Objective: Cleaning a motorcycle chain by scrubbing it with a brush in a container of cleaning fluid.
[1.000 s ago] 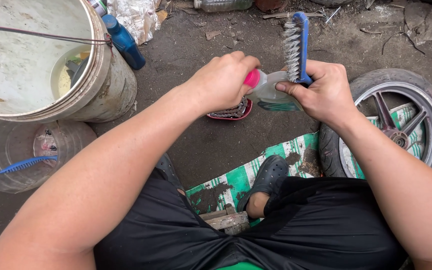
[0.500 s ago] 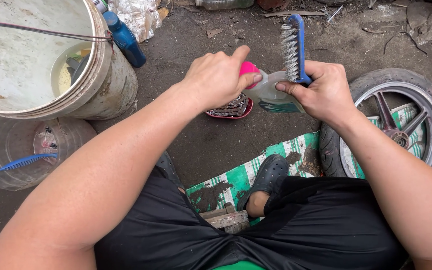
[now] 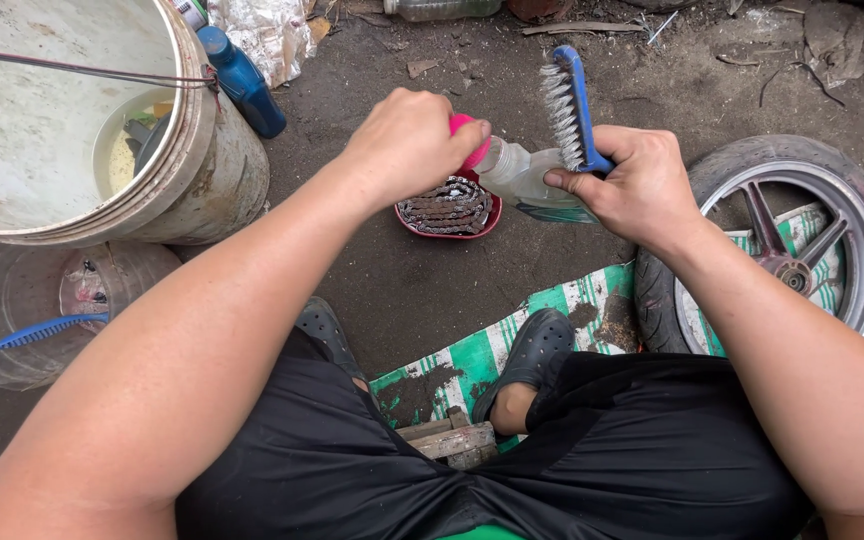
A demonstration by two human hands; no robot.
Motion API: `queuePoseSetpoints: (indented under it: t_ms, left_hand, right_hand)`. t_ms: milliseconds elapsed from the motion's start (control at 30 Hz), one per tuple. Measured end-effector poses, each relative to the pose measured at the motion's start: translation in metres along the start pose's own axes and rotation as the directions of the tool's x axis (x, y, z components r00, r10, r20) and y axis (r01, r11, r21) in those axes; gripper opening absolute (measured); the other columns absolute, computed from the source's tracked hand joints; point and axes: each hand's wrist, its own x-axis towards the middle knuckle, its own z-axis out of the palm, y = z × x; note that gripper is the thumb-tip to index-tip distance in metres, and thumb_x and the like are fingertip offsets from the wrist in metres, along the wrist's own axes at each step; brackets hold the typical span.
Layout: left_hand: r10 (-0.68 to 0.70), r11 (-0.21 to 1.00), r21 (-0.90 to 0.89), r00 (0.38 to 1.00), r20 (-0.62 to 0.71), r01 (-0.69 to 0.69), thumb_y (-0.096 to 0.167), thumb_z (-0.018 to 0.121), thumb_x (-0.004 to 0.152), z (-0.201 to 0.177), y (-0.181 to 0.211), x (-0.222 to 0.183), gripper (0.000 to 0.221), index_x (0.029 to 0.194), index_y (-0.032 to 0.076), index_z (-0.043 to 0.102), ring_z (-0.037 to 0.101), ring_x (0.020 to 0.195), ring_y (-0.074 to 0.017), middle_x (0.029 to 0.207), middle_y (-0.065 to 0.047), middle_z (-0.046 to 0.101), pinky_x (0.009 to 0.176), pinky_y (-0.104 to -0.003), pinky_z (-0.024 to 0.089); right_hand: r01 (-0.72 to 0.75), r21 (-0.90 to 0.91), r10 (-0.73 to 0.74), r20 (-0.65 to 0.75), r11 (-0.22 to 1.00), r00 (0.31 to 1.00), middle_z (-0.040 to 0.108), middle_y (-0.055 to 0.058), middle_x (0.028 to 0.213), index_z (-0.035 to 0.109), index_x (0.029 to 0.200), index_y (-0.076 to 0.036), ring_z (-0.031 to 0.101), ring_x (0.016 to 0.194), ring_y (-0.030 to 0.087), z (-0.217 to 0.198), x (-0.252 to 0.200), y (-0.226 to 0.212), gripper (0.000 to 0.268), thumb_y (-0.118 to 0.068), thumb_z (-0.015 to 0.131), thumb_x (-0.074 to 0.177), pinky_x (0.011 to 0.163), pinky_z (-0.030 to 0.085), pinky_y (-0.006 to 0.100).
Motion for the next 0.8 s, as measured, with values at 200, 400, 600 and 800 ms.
queuePoseSetpoints:
  t_ms: [200, 400, 600, 800]
  left_hand:
    - [-0.054, 0.992, 0.114, 0.998, -0.013, 0.055, 0.041, 0.061, 0.120, -0.023, -0.019, -0.004, 0.043, 0.123, 0.000, 0.075, 0.079, 0.066, -0.0266, 0.085, -0.015, 0.080, 0.075, -0.042, 0.071]
    - [0.048, 0.982, 0.187, 0.948, -0.314, 0.012, 0.039, 0.075, 0.112, -0.046, -0.056, -0.021, 0.039, 0.114, 0.002, 0.083, 0.081, 0.072, -0.0336, 0.091, -0.017, 0.083, 0.070, -0.049, 0.067]
    - [0.182, 0.978, 0.180, 0.854, -0.487, -0.106, 0.035, 0.087, 0.102, -0.058, -0.061, -0.046, 0.033, 0.105, 0.002, 0.086, 0.080, 0.070, -0.0369, 0.090, -0.018, 0.084, 0.064, -0.051, 0.065]
    - [0.221, 0.965, 0.244, 0.804, -0.552, -0.098, 0.041, 0.087, 0.101, -0.053, -0.075, -0.051, 0.037, 0.115, 0.007, 0.087, 0.081, 0.070, -0.0393, 0.092, -0.019, 0.085, 0.056, -0.051, 0.065]
  right_hand:
    - [-0.051, -0.116, 0.059, 0.064, 0.992, 0.996, 0.076, 0.007, 0.073, 0.084, 0.099, -0.001, 0.056, 0.050, 0.018, 0.013, 0.005, 0.012, 0.013, -0.010, 0.093, 0.094, 0.048, 0.043, 0.037]
    - [-0.129, -0.412, 0.236, 0.219, 0.902, 0.947, 0.083, 0.002, 0.088, 0.086, 0.104, -0.014, 0.073, 0.069, 0.026, 0.047, 0.016, 0.040, 0.010, -0.022, 0.086, 0.099, 0.069, 0.058, 0.045]
    - [-0.075, -0.546, 0.285, 0.311, 0.834, 0.907, 0.084, 0.005, 0.092, 0.085, 0.110, -0.018, 0.079, 0.083, 0.035, 0.067, 0.026, 0.050, 0.018, -0.033, 0.080, 0.103, 0.078, 0.062, 0.051]
    - [-0.015, -0.614, 0.296, 0.358, 0.789, 0.886, 0.083, 0.005, 0.091, 0.085, 0.107, -0.017, 0.079, 0.083, 0.034, 0.088, 0.034, 0.054, 0.018, -0.033, 0.079, 0.103, 0.076, 0.062, 0.048]
